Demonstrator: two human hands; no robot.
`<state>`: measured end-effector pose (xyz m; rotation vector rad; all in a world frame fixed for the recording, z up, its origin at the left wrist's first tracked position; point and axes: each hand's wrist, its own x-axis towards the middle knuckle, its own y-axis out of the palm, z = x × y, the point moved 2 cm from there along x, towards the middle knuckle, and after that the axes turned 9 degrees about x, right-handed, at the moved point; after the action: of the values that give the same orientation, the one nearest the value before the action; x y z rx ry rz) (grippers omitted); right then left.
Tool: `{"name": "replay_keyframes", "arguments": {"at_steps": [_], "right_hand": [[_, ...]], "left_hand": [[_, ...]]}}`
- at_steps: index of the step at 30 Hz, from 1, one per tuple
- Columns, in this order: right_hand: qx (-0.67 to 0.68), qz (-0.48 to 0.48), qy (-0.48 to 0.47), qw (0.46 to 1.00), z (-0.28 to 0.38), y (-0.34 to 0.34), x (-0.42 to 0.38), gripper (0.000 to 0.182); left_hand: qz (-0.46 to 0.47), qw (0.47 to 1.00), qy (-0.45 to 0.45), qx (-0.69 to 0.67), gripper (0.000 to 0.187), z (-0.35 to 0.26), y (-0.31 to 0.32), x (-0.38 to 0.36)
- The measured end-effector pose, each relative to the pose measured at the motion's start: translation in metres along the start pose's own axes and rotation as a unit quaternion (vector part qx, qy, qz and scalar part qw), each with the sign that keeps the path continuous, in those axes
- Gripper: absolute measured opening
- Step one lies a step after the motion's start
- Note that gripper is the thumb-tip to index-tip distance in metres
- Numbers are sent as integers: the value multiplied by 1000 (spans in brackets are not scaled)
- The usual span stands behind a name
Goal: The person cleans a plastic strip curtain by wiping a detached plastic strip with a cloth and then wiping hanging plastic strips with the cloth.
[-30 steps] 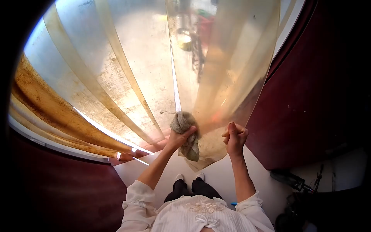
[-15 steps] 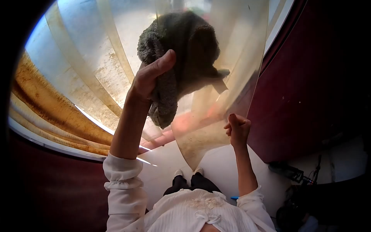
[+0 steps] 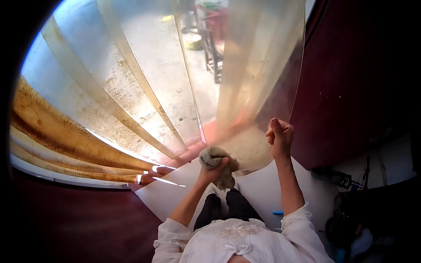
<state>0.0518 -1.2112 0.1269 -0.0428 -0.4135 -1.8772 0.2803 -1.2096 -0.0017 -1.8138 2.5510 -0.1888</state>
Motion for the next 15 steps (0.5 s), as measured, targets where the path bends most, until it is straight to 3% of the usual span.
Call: {"name": "replay_keyframes", "arguments": {"at_steps": [2, 4, 6, 7, 9, 10, 12, 15], "right_hand": [[9, 46, 6, 999, -3, -9, -5, 46], [-32, 94, 39, 994, -8, -17, -22, 32], [-106, 141, 139, 975, -25, -32, -44, 22], [-78, 124, 150, 978, -27, -35, -52, 19], [-62, 137, 150, 977, -27, -42, -54, 20], [-48, 138, 151, 978, -24, -49, -55, 21], [-80, 175, 156, 969, -18, -60, -55, 20], [-61, 239, 136, 960, -10, -82, -56, 19]], "left_hand": [[18, 997, -46, 55, 24, 15, 2, -3], [3, 1000, -27, 9, 24, 33, 10, -19], [7, 998, -60, 4, 23, 49, 20, -34], [9, 997, -79, 2, 24, 56, 28, -42], [38, 994, -91, 37, 23, 68, 45, -59], [33, 996, -42, 68, 25, 75, 53, -67], [17, 992, -82, 98, 28, 108, 72, -89], [3, 993, -113, 41, 30, 80, 91, -99]]}}
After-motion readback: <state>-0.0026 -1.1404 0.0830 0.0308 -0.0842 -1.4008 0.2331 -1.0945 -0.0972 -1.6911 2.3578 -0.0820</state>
